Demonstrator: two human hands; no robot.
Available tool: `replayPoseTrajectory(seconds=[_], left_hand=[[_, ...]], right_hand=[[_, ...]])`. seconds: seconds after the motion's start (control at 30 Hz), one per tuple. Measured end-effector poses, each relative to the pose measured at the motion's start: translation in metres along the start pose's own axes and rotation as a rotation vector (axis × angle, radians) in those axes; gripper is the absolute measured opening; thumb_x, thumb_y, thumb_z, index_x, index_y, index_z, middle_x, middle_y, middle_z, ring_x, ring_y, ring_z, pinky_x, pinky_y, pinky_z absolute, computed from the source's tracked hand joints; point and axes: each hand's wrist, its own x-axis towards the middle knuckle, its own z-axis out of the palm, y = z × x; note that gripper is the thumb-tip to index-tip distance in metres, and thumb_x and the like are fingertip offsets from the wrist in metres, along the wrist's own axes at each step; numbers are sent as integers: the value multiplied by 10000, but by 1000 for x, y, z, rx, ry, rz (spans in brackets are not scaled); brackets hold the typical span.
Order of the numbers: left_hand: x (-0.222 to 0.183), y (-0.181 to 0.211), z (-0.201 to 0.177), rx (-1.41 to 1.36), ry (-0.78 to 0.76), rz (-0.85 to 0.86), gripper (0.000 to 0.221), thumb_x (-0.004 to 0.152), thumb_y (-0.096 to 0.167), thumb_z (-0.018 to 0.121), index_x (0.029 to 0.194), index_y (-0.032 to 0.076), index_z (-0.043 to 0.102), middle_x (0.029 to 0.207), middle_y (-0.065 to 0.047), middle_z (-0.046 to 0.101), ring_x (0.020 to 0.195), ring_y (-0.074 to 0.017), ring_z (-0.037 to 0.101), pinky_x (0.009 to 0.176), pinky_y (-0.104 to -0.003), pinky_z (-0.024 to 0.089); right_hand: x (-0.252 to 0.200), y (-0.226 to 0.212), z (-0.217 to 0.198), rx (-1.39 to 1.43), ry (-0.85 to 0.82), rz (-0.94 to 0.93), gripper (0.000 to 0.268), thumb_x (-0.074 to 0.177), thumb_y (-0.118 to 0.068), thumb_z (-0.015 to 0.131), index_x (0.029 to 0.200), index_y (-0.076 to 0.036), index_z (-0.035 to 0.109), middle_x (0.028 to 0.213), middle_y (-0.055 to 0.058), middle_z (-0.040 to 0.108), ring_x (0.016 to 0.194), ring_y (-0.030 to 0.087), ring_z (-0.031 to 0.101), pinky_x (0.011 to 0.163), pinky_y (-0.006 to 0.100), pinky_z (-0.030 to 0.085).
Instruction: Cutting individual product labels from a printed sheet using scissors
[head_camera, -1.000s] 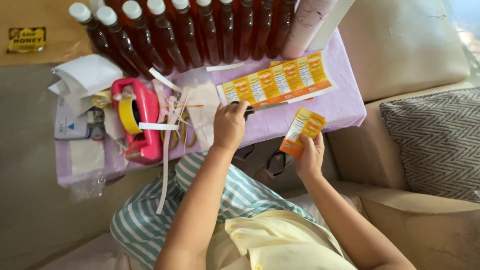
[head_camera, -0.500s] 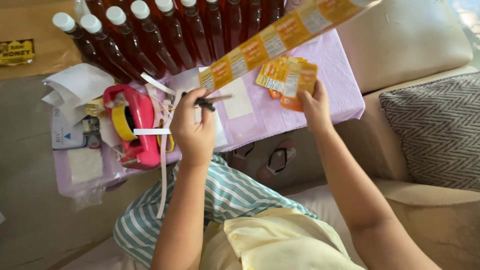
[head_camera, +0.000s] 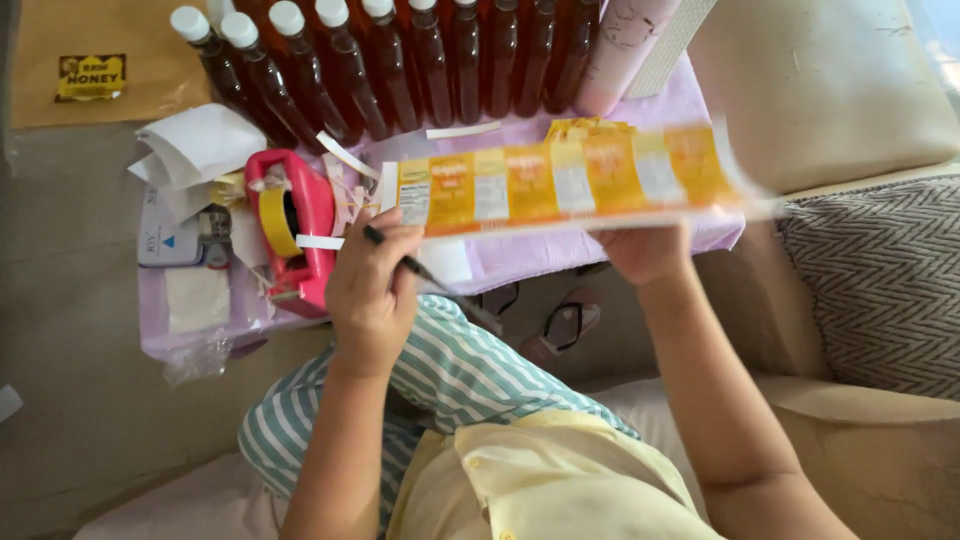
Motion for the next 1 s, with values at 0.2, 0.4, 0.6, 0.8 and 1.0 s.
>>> replayPoseTrajectory(seconds=[0.2,0.4,0.6,0.8,1.0], left_hand=[[13,5,-48,29,-82,75,145,973,-32,611,988,65,717,1003,-60,777,1095,-360,719,1146,-516,403],[13,-12,-69,119,-73,101,221,955,-65,609,1031,87,751,980,-38,776,1139,-335,710,1190,-479,356],[22,-12,-76,79,-40,130,226,959,-88,620,1030,72,763,989,-67,779,1128,-360,706,1160,-478,395],[32,9,-90,50,-29,-209,454,863,-244,464,1264,-53,557,1332,-243,576,1348,-429,523,1216,-530,421],[3,47,-83,-484,58,-700,374,1070,171,566,1388,93,386,1350,-150,544,1357,-296,564,1235,-424,416]], right_hand=[[-27,-17,50,69,-107,318,948,735,-771,554,1543,-280,492,1621,247,424,1367,521,510,1075,674,442],[-40,-15,7,-440,-535,466,784,864,-305,818,1426,127,482,1303,227,665,1124,295,693,859,439,623],[-35,21,-74,-408,-462,616,1103,541,-392,911,1341,226,469,1104,363,696,932,427,745,683,544,642],[-66,45,26,-588,-690,710,440,806,-36,825,1207,77,683,1158,182,757,975,298,762,866,462,650],[-68,68,38,-570,-315,174,240,851,2,744,1088,-31,719,1025,110,780,837,215,766,725,371,655]])
